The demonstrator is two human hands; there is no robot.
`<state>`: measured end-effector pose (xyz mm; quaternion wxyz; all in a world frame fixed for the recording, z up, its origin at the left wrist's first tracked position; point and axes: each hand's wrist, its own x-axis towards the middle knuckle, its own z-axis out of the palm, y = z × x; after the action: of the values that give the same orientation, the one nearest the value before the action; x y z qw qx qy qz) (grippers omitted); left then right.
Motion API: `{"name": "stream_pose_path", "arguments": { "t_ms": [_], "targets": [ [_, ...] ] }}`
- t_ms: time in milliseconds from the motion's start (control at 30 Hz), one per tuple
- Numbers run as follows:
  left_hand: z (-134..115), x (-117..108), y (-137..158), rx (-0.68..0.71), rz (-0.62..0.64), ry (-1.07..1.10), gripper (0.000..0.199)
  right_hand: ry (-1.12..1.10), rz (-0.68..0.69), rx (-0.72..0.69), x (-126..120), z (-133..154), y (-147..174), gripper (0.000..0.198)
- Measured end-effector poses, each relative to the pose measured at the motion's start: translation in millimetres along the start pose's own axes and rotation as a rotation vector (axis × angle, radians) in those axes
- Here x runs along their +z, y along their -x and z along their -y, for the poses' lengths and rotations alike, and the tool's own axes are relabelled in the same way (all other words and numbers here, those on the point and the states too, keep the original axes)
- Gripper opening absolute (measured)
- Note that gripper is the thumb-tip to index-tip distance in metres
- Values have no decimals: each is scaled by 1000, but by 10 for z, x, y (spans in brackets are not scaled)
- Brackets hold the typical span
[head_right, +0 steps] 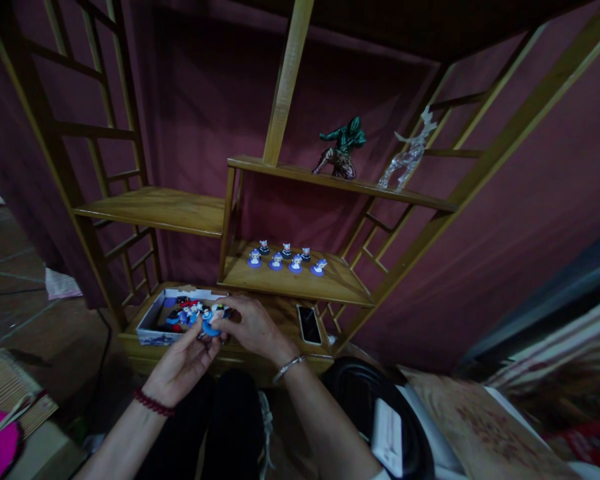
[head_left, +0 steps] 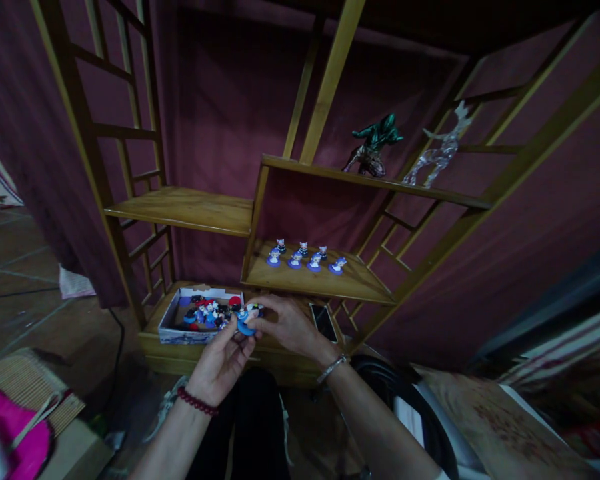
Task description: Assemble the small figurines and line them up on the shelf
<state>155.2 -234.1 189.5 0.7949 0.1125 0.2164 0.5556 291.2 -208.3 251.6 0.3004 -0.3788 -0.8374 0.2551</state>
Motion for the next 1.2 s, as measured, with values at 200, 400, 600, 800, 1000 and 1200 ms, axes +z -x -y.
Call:
{"name": "stream_pose_path", "arguments": {
  "t_ms": [200,400,600,800,1000,1200],
  "targets": [
    [1,62,26,-15,-44,1,14,52,1,-33,-50,32,18,21],
    [26,61,53,-9,-20,26,17,103,28,-68,-63,27,17,20],
    [18,72,44,-2,-85,51,18,104,-21,-63,-32,63,39,29],
    [0,69,28,15,-54,50,17,-21,-78,-2,3,31,58,32],
    [11,79,15,29,-68,27,15,-99,-94,17,22,-16,69,31],
    [33,75,7,23,-53,17,15,-67,-130,26,28,-53,85,28]
  ]
}}
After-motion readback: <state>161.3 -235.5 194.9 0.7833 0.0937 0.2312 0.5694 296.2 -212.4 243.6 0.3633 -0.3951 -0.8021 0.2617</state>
